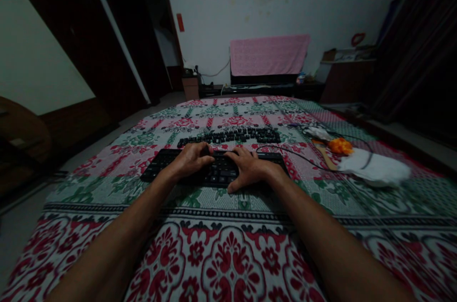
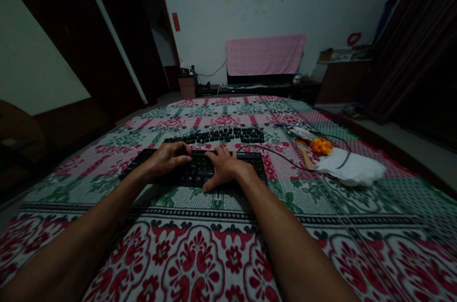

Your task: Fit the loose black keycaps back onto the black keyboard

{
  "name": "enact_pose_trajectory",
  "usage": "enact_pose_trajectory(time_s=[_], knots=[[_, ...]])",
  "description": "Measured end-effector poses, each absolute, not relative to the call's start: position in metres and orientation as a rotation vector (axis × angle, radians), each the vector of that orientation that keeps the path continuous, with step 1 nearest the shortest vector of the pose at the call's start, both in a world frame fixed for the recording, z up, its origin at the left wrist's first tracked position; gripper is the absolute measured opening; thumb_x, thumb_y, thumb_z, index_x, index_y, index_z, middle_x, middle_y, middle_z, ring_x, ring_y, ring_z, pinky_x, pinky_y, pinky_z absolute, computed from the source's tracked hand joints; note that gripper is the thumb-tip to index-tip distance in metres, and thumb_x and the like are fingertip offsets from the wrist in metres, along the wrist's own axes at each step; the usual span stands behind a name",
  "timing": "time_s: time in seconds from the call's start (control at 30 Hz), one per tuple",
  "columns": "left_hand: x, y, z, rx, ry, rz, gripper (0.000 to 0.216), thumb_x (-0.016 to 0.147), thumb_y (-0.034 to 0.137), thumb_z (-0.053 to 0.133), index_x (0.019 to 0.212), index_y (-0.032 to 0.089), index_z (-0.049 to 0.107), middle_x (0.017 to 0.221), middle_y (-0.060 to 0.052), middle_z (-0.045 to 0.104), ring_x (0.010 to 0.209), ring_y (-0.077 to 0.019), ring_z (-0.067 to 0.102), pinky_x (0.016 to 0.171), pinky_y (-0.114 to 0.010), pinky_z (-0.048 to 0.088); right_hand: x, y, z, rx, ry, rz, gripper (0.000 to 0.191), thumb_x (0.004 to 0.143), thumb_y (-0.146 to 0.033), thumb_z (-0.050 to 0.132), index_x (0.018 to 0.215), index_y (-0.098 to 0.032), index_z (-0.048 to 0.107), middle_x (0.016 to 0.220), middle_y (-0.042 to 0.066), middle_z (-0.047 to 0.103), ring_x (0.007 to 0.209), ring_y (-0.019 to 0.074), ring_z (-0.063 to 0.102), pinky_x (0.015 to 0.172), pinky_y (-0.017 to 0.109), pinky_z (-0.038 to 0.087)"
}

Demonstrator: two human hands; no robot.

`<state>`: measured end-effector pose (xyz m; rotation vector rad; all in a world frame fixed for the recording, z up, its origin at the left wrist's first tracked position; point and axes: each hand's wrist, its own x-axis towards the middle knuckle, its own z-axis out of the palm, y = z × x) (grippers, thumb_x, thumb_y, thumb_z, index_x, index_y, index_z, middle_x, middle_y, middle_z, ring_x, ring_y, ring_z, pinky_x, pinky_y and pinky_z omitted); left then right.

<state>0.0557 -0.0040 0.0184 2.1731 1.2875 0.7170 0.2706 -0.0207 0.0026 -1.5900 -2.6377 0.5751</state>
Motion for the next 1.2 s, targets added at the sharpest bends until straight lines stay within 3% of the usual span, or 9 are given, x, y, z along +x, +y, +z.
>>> enact_pose_trajectory(time_s=[0.17, 0.33, 0.57, 0.73, 0.97, 1.2], knots=[[0.054, 0.0, 0.02, 1.974, 1.237, 0.671, 0.024, 0.06, 0.028, 0.064, 0.081, 0.016, 0.059, 0.064, 0.003, 0.059, 0.055, -0.0109, 0.052, 0.052, -0.021, 0.039, 0.27, -0.021, 0.003, -1.571, -2.639, 0.556, 0.112, 0.044, -0.068, 0.068, 0.139, -0.028, 0.023, 0.142, 0.011, 0.02, 0.131, 0.038, 0.011, 0.104, 0.058, 0.012], [0.057, 0.007, 0.014, 1.863, 1.513, 0.721, 0.021, 0.057, 0.025, 0.066, 0.076, 0.016, 0.061, 0.052, 0.003, 0.059, 0.049, -0.0122, 0.053, 0.048, -0.021, 0.038, 0.272, -0.018, 0.0, -1.565, -2.647, 0.541, 0.115, 0.042, -0.069, 0.068, 0.139, -0.027, 0.023, 0.142, 0.012, 0.02, 0.132, 0.0382, 0.011, 0.105, 0.058, 0.01], [0.074, -0.007, 0.031, 2.183, 1.808, 0.506, 0.016, 0.063, 0.024, 0.059, 0.076, 0.016, 0.064, 0.059, 0.0, 0.063, 0.059, -0.0136, 0.056, 0.055, -0.021, 0.038, 0.272, -0.016, -0.003, -1.534, -2.647, 0.532, 0.111, 0.044, -0.067, 0.068, 0.138, -0.028, 0.024, 0.141, 0.012, 0.021, 0.13, 0.0378, 0.015, 0.103, 0.06, 0.012], [0.068, -0.007, 0.031, 2.261, 1.665, 0.505, 0.017, 0.063, 0.022, 0.057, 0.079, 0.018, 0.062, 0.061, 0.001, 0.061, 0.06, -0.0142, 0.056, 0.057, -0.022, 0.039, 0.272, -0.015, -0.004, -1.557, -2.647, 0.541, 0.112, 0.044, -0.067, 0.069, 0.139, -0.029, 0.023, 0.142, 0.013, 0.018, 0.131, 0.0383, 0.011, 0.103, 0.06, 0.011], [0.052, 0.003, 0.026, 1.786, 1.432, 0.598, 0.024, 0.057, 0.022, 0.063, 0.079, 0.016, 0.055, 0.053, 0.005, 0.054, 0.047, -0.0104, 0.05, 0.047, -0.02, 0.037, 0.272, -0.017, -0.002, -1.569, -2.65, 0.532, 0.115, 0.043, -0.069, 0.068, 0.14, -0.027, 0.022, 0.144, 0.013, 0.015, 0.133, 0.0388, 0.008, 0.103, 0.06, 0.01], [0.054, 0.0, 0.033, 1.565, 1.495, 0.668, 0.026, 0.053, 0.015, 0.066, 0.075, 0.016, 0.052, 0.048, 0.005, 0.053, 0.041, -0.0085, 0.047, 0.043, -0.02, 0.035, 0.271, -0.018, 0.0, -1.551, -2.649, 0.52, 0.114, 0.044, -0.069, 0.067, 0.139, -0.026, 0.023, 0.143, 0.014, 0.018, 0.131, 0.0388, 0.013, 0.103, 0.06, 0.011]])
